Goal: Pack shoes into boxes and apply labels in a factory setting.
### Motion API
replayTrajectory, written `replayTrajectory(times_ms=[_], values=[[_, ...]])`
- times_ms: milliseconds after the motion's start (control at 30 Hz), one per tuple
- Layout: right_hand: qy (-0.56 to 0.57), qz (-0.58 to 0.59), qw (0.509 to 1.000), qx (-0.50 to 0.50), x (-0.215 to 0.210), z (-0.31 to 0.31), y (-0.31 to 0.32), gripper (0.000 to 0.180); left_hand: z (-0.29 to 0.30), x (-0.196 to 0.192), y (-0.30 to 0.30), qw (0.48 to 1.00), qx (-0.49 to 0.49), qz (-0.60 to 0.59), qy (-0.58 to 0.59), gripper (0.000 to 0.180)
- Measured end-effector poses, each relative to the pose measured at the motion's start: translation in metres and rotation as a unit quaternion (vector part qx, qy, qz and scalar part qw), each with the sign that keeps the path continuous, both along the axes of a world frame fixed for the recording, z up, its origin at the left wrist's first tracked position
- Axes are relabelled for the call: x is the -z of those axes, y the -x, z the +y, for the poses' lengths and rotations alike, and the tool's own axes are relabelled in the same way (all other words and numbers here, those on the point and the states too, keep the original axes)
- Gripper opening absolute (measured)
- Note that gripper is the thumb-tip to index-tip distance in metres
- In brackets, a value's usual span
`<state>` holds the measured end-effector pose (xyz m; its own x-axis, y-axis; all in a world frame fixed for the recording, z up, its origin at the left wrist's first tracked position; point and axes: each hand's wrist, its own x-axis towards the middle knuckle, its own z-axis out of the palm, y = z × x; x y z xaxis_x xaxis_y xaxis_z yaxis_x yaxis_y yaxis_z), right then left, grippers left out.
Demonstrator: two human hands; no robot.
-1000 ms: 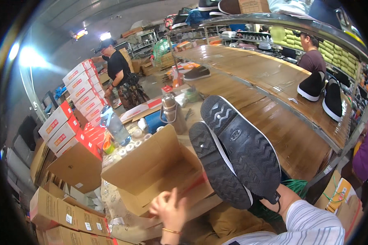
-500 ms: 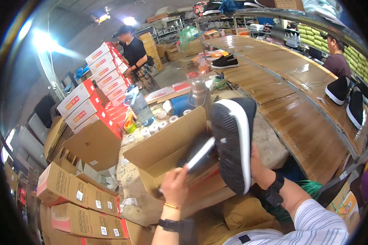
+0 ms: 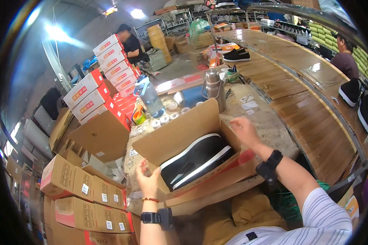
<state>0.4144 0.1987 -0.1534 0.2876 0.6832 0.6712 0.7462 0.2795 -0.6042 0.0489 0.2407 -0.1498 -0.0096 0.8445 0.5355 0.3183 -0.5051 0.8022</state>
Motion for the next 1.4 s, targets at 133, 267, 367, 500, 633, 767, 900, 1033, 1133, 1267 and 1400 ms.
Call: replayTrajectory(times_ms=[133, 267, 367, 500, 633, 767, 900, 1033, 1133, 1267, 1400], values=[[0.138, -0.157, 0.978, 0.023, 0.022, -0.014, 0.038, 0.033, -0.011, 0.005, -0.041, 0.971, -0.097, 0.216, 0.043, 0.104], [0.168, -0.108, 0.979, -0.035, 0.018, -0.011, 0.038, 0.03, -0.006, 0.021, -0.019, 0.981, -0.103, 0.165, 0.005, 0.103], [0.198, 0.027, 0.962, -0.187, 0.031, 0.001, -0.001, 0.027, -0.013, 0.031, -0.002, 0.99, -0.092, 0.104, -0.012, 0.07], [0.208, 0.221, 0.945, -0.119, -0.029, -0.001, -0.022, 0.039, -0.027, 0.026, 0.029, 0.965, -0.077, 0.234, -0.088, 0.03], [0.169, -0.19, 0.91, -0.328, -0.044, -0.006, 0.006, 0.064, -0.014, -0.019, 0.036, 0.869, -0.014, 0.468, -0.16, 0.03], [0.201, -0.446, 0.839, -0.239, -0.051, -0.014, 0.027, 0.098, -0.026, -0.048, -0.025, 0.828, 0.147, 0.54, 0.036, 0.069], [0.232, -0.422, 0.833, -0.273, -0.052, 0.002, 0.032, 0.097, -0.026, -0.054, -0.046, 0.739, 0.11, 0.655, 0.111, 0.105], [0.289, -0.271, 0.85, -0.347, -0.057, 0.01, 0.029, 0.09, -0.022, -0.062, -0.039, 0.766, 0.144, 0.612, 0.136, 0.098], [0.08, -0.359, 0.888, -0.275, -0.03, -0.005, 0.037, 0.072, -0.039, -0.032, -0.032, 0.796, 0.087, 0.597, 0.047, 0.093], [0.034, -0.11, 0.969, -0.219, 0.007, -0.018, 0.019, 0.053, -0.054, -0.011, -0.031, 0.857, 0.061, 0.506, -0.079, 0.086], [0.175, 0.399, 0.841, -0.322, 0.042, -0.053, 0.014, 0.08, -0.101, 0.005, -0.025, 0.839, 0.036, 0.513, -0.179, 0.078]])
